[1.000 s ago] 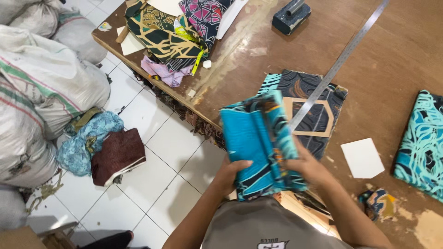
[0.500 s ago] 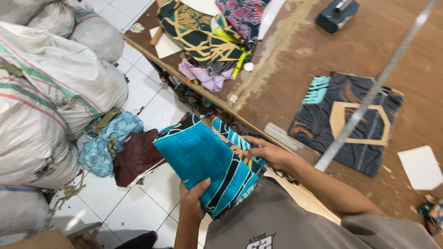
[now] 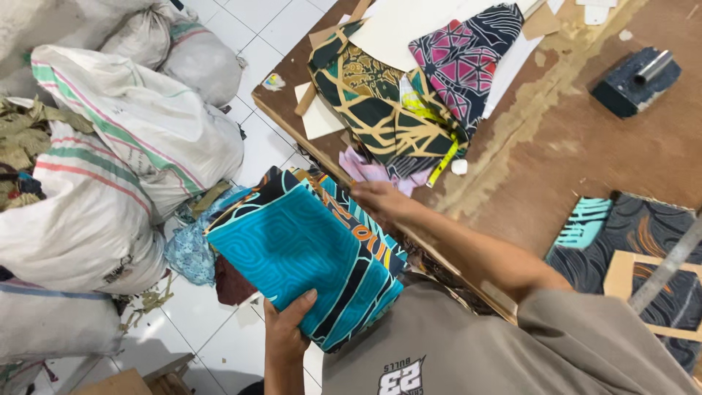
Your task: The person irons patterned fabric pieces on a wooden table using a steam iron, then cuts the fabric with scissors. The person folds and stacks the finished pieces on the table.
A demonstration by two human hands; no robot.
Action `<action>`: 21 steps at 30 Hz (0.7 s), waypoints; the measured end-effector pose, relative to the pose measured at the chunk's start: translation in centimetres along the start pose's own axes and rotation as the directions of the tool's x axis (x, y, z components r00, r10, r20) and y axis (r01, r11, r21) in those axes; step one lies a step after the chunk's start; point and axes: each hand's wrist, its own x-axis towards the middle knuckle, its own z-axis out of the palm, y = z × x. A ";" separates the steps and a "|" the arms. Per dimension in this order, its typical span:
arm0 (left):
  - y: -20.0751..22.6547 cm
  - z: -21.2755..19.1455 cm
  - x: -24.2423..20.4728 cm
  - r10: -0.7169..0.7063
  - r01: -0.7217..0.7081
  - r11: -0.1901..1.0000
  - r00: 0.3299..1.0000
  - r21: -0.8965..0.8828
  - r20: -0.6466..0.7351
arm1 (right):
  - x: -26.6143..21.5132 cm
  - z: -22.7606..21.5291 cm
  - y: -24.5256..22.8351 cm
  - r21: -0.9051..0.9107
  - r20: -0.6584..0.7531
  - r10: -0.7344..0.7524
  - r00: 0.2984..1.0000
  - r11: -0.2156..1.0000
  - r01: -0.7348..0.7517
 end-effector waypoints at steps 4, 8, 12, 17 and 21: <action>1.6 0.2 4.4 0.041 -0.041 0.999 0.999 -0.006 0.027 | 8.2 -2.3 -3.7 -0.812 -0.203 -0.506 0.838 0.566 0.145; 3.7 0.2 9.3 0.035 -0.035 0.999 0.998 0.009 0.046 | 14.7 -3.5 -6.1 -0.965 -0.196 -0.633 0.749 0.262 -0.032; 6.4 0.6 14.9 0.003 -0.007 0.999 0.997 0.049 0.081 | 19.4 -5.1 -4.8 -0.942 -0.326 -0.531 0.782 0.248 -0.225; 11.1 1.5 22.2 -0.051 0.036 0.995 0.985 0.089 0.166 | 21.8 -10.1 -4.6 -0.540 -0.582 0.050 0.811 0.722 -0.432; 14.8 2.6 28.1 -0.087 0.044 0.980 0.973 0.195 0.215 | 17.8 -16.2 -6.1 0.048 -0.779 -0.027 0.626 0.994 0.102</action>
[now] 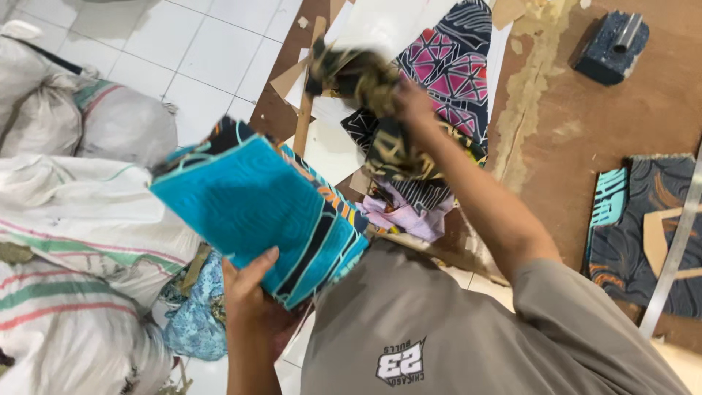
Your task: The person irons patterned fabric pieces on a wooden table using a steam iron, then cuts the fabric with scissors. The person folds and stacks the finished pieces on the table.
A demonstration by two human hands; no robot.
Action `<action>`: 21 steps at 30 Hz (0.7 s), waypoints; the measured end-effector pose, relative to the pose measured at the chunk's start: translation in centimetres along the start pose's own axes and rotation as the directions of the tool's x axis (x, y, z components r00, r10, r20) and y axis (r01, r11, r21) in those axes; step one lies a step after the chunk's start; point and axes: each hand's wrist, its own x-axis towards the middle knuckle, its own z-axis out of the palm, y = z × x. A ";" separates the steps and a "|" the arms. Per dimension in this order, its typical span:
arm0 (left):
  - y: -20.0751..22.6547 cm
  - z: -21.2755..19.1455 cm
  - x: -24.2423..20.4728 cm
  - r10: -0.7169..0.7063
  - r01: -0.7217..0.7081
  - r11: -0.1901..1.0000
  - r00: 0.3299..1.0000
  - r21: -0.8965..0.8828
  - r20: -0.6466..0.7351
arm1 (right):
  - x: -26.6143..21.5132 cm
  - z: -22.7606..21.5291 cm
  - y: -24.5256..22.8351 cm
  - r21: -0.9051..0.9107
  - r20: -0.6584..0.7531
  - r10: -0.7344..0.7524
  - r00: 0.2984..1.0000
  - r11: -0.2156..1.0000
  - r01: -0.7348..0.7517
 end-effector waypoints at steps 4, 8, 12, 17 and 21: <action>2.7 0.1 6.6 0.003 -0.017 0.997 0.986 0.079 0.164 | 0.9 -4.0 -0.9 0.621 -0.019 0.244 0.970 0.763 -0.180; 3.7 -0.3 11.9 -0.051 0.051 0.999 0.958 0.009 0.283 | 1.7 -4.4 -0.9 0.606 -0.047 0.171 0.984 0.788 -0.108; 1.6 -1.8 18.0 -0.093 0.103 0.995 0.913 -0.005 0.397 | 1.1 -3.6 -3.3 0.382 -0.135 0.100 0.986 0.923 -0.041; -7.0 -2.5 24.8 0.019 -0.185 0.888 0.929 0.420 0.370 | -5.5 2.4 -5.8 -0.423 0.306 -0.146 0.941 0.865 0.271; -11.2 -5.1 26.7 0.114 -0.343 0.623 0.929 0.703 0.353 | -11.6 5.1 -3.1 -0.454 0.597 -0.295 0.746 0.643 0.617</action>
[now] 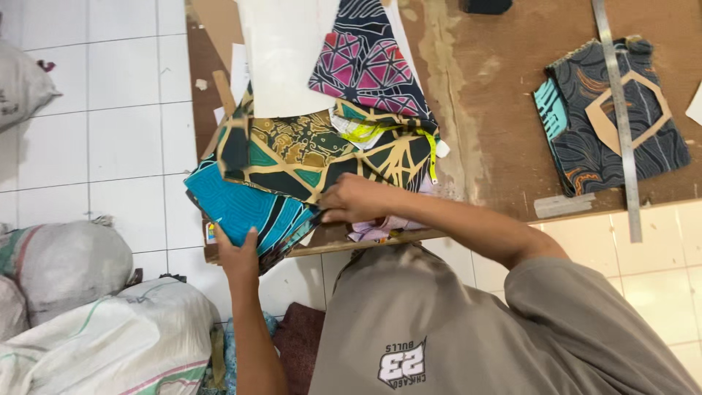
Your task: The person irons patterned fabric pieces on a wooden table using a steam iron, then cuts the fabric with scissors. The person folds and stacks the finished pieces on the table.
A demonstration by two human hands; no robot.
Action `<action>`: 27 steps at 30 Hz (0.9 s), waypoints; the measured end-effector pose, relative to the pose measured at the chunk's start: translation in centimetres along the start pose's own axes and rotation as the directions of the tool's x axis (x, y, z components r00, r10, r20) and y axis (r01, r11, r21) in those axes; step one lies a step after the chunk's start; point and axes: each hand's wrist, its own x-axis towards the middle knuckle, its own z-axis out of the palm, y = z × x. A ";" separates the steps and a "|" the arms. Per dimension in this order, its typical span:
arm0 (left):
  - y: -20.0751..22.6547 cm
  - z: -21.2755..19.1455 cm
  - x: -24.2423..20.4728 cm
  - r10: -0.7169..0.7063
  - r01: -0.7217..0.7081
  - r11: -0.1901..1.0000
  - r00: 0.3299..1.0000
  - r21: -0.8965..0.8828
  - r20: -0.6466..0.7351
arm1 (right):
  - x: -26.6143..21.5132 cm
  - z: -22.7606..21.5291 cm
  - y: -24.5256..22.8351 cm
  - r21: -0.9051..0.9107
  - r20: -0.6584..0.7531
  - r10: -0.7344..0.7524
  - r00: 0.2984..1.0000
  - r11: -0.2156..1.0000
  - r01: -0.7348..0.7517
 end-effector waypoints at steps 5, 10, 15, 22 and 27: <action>-0.3 -0.3 -1.5 0.370 -0.289 0.822 0.926 0.492 -0.074 | -5.2 -1.0 4.3 -0.234 -0.391 0.178 0.903 0.930 -0.284; 4.7 2.7 -0.9 0.258 -0.252 0.815 0.964 0.521 0.063 | -6.3 -5.3 11.4 -0.515 -0.525 0.464 0.714 0.495 -0.700; 9.4 6.6 -0.9 0.508 -0.688 0.574 0.724 0.443 0.467 | -6.5 -7.6 16.6 -0.268 -0.484 0.637 0.600 0.545 -0.795; 9.1 10.2 0.6 0.453 -0.722 0.473 0.691 0.505 0.564 | -9.9 -13.2 21.2 0.636 -0.415 0.796 0.440 0.600 -0.486; 9.3 8.5 1.5 0.557 -0.699 0.643 0.707 0.312 0.436 | -13.4 -14.3 22.1 0.952 -0.305 0.918 0.254 0.304 0.045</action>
